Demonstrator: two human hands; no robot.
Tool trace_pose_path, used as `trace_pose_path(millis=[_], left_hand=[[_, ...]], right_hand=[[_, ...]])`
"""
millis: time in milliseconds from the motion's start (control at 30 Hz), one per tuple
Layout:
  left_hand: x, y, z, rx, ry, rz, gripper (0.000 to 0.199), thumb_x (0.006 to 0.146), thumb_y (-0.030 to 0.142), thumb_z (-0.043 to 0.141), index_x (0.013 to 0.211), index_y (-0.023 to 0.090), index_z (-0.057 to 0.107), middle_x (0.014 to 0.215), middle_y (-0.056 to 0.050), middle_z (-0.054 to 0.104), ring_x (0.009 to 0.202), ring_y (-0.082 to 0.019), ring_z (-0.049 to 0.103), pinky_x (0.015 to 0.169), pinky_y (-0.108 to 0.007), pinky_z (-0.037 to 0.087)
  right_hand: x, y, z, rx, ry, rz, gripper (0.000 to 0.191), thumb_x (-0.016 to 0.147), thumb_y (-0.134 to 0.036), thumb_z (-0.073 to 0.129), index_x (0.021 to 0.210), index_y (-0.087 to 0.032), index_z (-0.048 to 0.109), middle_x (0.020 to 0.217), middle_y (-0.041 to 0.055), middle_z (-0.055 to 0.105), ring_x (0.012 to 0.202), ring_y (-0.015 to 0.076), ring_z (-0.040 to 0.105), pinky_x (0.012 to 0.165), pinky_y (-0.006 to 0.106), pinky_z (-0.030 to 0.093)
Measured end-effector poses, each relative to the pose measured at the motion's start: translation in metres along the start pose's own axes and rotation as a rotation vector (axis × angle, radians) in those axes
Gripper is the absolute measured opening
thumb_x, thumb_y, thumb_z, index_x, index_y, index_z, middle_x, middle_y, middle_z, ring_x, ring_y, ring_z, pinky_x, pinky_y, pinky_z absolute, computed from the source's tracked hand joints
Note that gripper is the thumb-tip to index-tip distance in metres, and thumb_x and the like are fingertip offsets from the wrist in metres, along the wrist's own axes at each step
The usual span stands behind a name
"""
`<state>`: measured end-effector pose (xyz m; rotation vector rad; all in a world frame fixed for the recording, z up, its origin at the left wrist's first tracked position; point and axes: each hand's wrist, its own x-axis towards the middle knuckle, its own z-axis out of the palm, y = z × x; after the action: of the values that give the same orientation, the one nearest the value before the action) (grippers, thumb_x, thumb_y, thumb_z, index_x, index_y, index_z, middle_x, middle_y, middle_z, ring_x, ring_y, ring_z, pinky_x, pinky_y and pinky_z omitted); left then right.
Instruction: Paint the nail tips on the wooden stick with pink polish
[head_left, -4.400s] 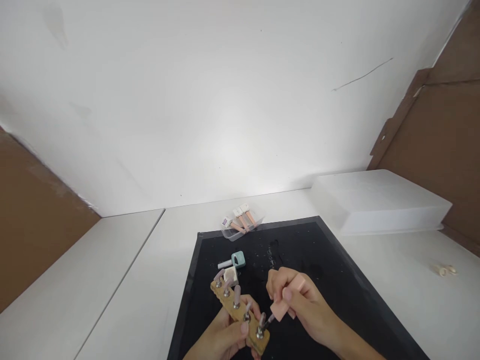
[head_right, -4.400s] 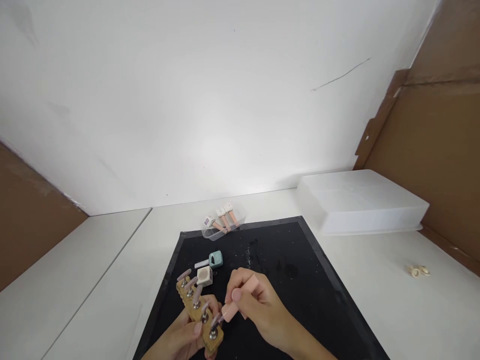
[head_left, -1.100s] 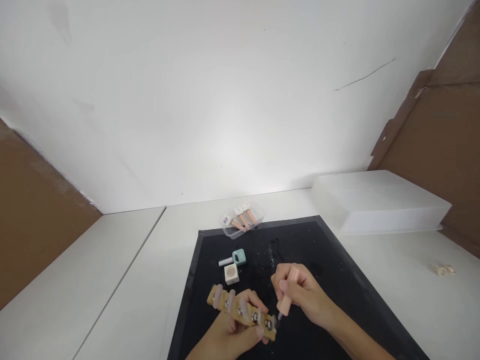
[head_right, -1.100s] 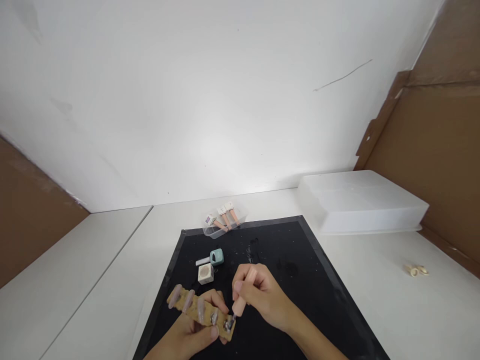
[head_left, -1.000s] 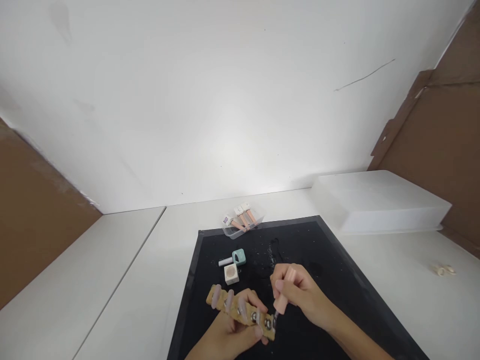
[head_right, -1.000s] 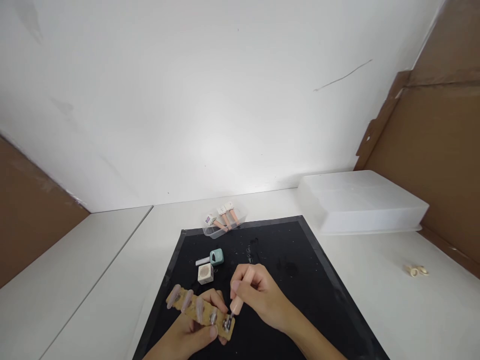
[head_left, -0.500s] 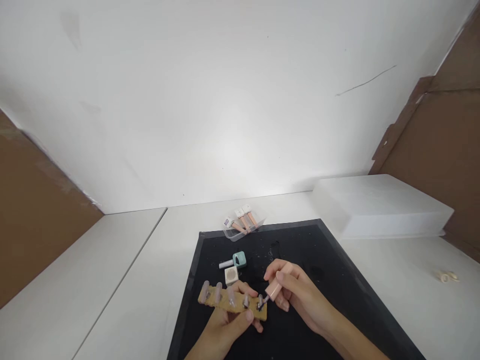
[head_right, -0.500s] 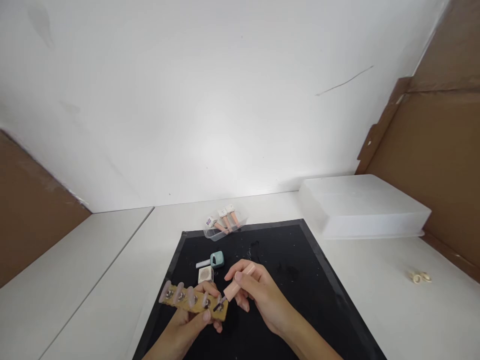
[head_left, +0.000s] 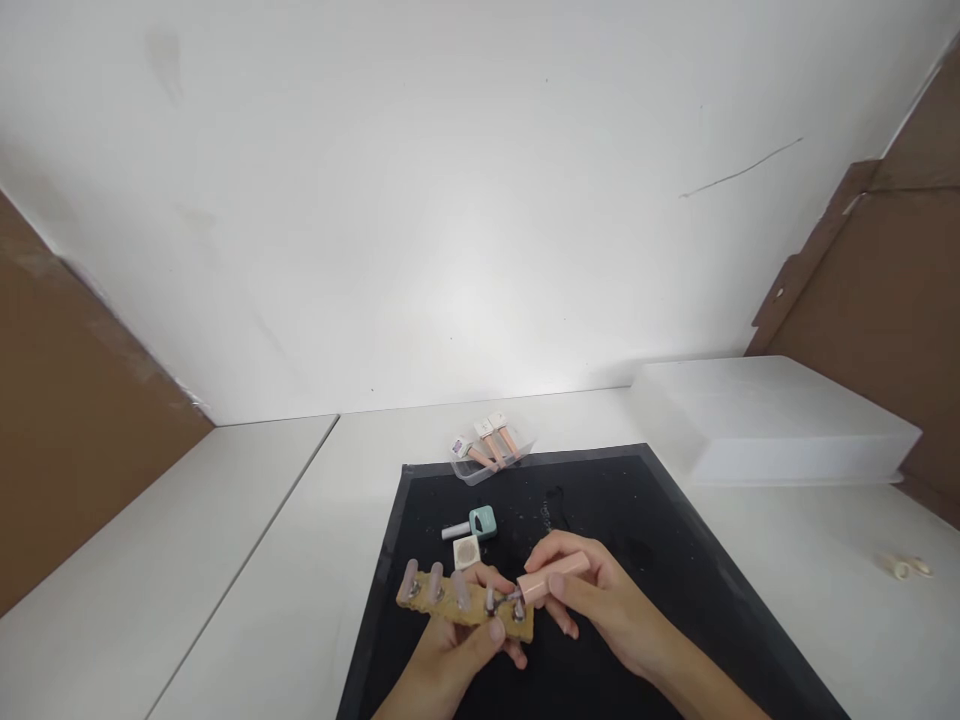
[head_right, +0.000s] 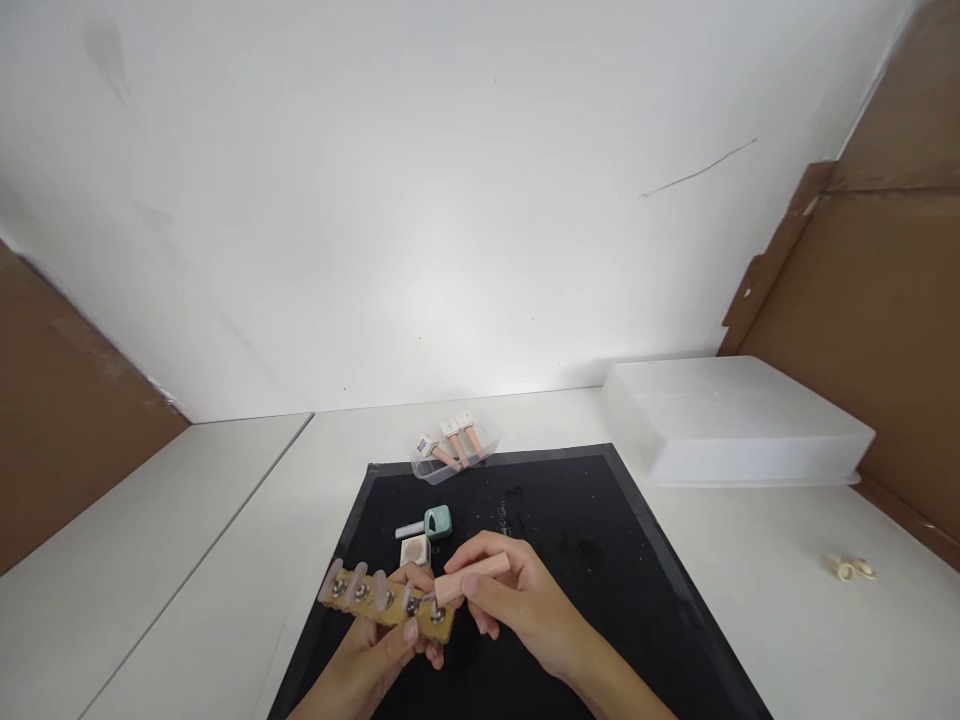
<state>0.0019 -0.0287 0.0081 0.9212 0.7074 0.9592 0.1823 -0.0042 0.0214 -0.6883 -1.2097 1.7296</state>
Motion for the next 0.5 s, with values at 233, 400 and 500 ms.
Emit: trace_pose_path(millis=[233, 400, 500], left_hand=[[0.001, 0.0, -0.001, -0.013, 0.003, 0.007, 0.033, 0.069, 0.04, 0.069, 0.091, 0.019, 0.057, 0.074, 0.0, 0.057, 0.064, -0.011, 0.053, 0.063, -0.028, 0.045], [0.001, 0.001, -0.001, -0.015, 0.018, -0.005, 0.033, 0.069, 0.04, 0.07, 0.091, 0.019, 0.056, 0.073, 0.0, 0.058, 0.062, -0.011, 0.054, 0.063, -0.029, 0.045], [0.001, 0.002, 0.0, -0.015, 0.025, -0.006, 0.034, 0.069, 0.041, 0.069, 0.091, 0.019, 0.056, 0.072, -0.001, 0.058, 0.062, -0.012, 0.054, 0.063, -0.029, 0.045]], right_hand=[[-0.002, -0.003, -0.001, -0.134, -0.049, -0.12, 0.023, 0.078, -0.039, 0.063, 0.085, -0.017, 0.066, 0.07, -0.0005, 0.052, 0.048, 0.0067, 0.04, 0.045, 0.02, 0.031], [-0.005, -0.015, 0.003, -0.387, -0.051, -0.343, 0.014, 0.081, -0.015, 0.056, 0.088, -0.021, 0.066, 0.074, 0.0009, 0.055, 0.064, 0.0125, 0.048, 0.057, 0.024, 0.036], [-0.005, -0.02, 0.005, -0.472, -0.055, -0.475, 0.029, 0.078, -0.003, 0.052, 0.093, -0.024, 0.066, 0.074, 0.0009, 0.056, 0.067, 0.0142, 0.05, 0.06, 0.025, 0.038]])
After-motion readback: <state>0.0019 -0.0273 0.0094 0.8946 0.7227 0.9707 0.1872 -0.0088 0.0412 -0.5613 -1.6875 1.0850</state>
